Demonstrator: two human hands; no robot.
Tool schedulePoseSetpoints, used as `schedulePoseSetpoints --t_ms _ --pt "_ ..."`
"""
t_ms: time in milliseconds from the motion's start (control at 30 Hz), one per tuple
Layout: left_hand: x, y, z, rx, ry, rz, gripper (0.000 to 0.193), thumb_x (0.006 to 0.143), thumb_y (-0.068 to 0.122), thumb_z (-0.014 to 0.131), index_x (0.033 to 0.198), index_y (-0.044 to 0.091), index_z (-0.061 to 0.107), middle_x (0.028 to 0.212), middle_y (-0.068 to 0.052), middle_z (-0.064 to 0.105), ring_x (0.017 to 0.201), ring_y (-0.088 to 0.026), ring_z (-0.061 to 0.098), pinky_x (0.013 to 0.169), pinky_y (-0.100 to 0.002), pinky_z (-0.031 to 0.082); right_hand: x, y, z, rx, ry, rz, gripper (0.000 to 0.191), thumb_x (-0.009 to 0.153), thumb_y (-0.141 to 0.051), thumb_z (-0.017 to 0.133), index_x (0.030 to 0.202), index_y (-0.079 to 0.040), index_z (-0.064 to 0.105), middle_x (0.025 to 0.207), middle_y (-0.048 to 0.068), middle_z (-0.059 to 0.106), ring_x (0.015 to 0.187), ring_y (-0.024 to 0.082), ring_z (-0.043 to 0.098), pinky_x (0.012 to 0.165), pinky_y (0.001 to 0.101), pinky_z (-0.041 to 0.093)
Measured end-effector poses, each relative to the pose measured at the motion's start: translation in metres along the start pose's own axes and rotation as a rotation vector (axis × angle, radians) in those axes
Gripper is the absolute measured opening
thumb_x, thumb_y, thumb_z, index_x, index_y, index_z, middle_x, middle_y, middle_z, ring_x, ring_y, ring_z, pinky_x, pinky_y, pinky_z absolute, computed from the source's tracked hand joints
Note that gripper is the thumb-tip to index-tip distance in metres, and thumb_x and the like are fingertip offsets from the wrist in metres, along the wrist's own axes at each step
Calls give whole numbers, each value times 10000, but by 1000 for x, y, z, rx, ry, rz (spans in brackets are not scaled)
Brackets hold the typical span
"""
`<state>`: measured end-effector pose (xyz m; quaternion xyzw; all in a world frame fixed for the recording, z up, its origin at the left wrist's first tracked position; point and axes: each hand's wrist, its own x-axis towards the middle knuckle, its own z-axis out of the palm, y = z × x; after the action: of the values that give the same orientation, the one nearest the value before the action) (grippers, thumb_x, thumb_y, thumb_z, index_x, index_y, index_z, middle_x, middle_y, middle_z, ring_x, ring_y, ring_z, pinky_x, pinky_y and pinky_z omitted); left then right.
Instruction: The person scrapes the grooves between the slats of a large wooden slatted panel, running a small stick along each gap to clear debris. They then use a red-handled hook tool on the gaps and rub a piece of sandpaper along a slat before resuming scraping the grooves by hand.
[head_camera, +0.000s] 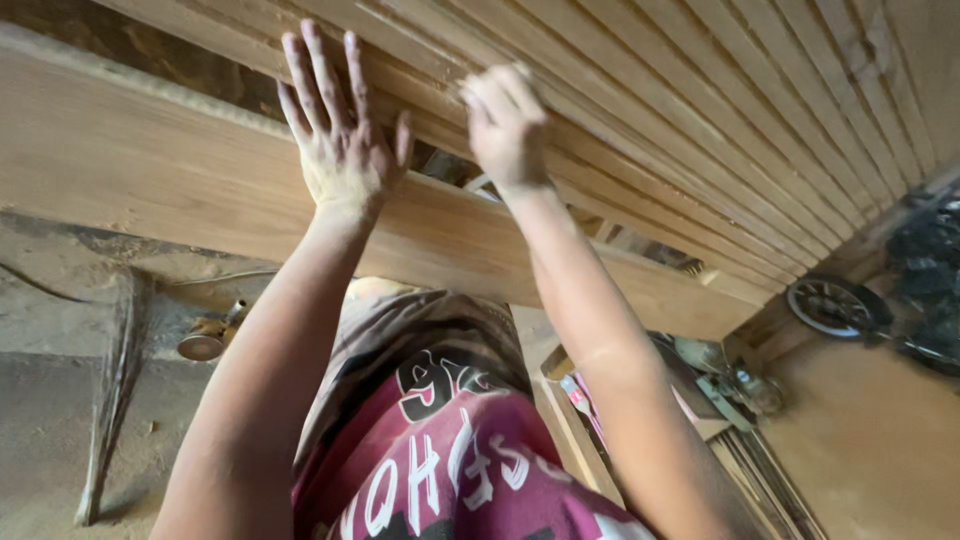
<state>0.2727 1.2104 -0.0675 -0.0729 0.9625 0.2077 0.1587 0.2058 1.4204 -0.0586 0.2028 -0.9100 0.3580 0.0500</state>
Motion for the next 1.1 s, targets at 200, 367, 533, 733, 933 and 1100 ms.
schedulePoseSetpoints --t_ms 200,367,533,733,933,1100 --pt "2 -2 1 8 82 34 947 1109 574 657 1676 35 123 1730 -284 61 1599 -480 58 1287 -652 147 4 -4 -23 21 -29 -5 122 867 91 761 916 -5 703 863 139 644 830 318 642 781 398 539" --pt "3 2 -7 0 -9 -20 972 1062 570 645 1730 73 144 1735 -273 73 1602 -473 70 1293 -650 160 38 -40 -6 -30 -3 -57 96 851 47 736 882 -38 703 868 142 643 863 332 642 808 421 539" --pt "1 11 -10 80 -85 -52 953 1086 541 630 1740 66 124 1734 -299 59 1601 -484 61 1296 -661 130 37 -37 56 21 78 -4 105 855 -1 757 927 -42 693 888 115 653 891 312 648 815 414 536" --pt "-3 18 -5 69 -86 -122 889 1098 547 545 1709 93 84 1761 -284 59 1636 -457 36 1341 -625 54 -39 43 -16 1 79 -70 91 919 1 743 956 -79 721 929 80 705 948 221 679 862 349 606" --pt "-14 52 5 145 -63 -248 863 1113 596 447 1699 81 79 1751 -267 60 1621 -442 23 1338 -613 7 -140 117 -165 -51 11 56 125 901 73 744 922 -40 697 902 123 696 892 303 679 870 441 537" --pt "-43 115 47 19 1 -291 864 1092 569 509 1677 24 180 1693 -340 103 1565 -491 40 1276 -635 10 -139 119 -131 -34 68 -6 104 891 37 749 914 -29 672 894 140 658 882 329 650 878 441 544"
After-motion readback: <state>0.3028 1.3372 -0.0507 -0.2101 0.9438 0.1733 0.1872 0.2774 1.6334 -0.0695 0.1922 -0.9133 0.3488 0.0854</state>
